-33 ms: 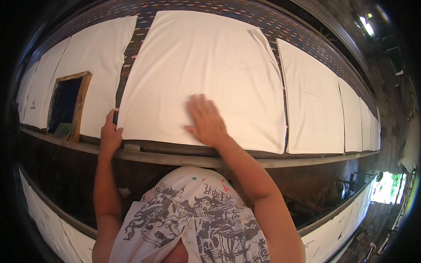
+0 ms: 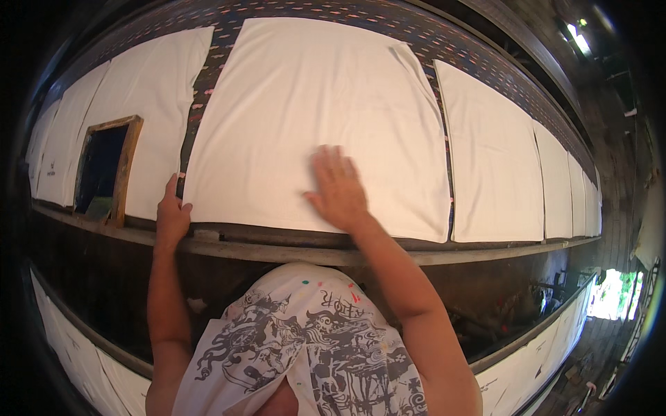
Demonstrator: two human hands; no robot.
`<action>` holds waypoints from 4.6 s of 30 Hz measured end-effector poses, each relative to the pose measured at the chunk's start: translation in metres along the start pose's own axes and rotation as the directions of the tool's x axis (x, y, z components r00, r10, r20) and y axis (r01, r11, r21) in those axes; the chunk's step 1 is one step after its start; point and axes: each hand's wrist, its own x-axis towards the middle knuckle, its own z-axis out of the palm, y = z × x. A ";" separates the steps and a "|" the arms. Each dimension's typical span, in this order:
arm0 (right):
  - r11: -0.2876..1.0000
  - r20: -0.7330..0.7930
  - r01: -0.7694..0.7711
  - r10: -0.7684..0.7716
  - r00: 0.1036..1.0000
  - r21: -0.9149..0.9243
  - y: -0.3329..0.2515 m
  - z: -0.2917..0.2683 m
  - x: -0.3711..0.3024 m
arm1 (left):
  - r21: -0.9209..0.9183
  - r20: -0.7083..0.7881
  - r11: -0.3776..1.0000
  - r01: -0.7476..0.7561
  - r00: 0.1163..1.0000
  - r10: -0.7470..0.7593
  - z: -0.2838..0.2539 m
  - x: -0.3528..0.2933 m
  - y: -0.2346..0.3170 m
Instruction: The person performs screen printing on white t-shirts. They align a screen printing frame on each shirt, pull a squeegee across the screen to apply ink, lift the frame, and then move to the next shirt. The process is repeated for multiple shirts.
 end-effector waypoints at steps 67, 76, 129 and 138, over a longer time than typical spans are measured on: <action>0.974 -0.283 0.198 -0.161 0.946 0.110 -0.136 -0.031 0.085 | -0.611 -0.322 0.616 -0.496 0.867 0.379 -0.078 -0.054 -0.148; 0.790 -0.484 0.423 -0.187 0.855 0.444 -0.239 0.009 0.187 | -0.425 -0.372 0.774 -0.469 0.870 0.323 -0.172 -0.042 -0.189; 0.947 0.013 0.283 -0.288 0.958 0.150 -0.616 0.114 0.450 | -0.066 -0.434 0.834 -0.548 0.768 0.470 -0.324 0.288 -0.421; 0.938 0.139 0.309 -0.331 0.933 0.159 -0.646 0.102 0.384 | -0.085 -0.448 0.827 -0.557 0.762 0.467 -0.325 0.289 -0.419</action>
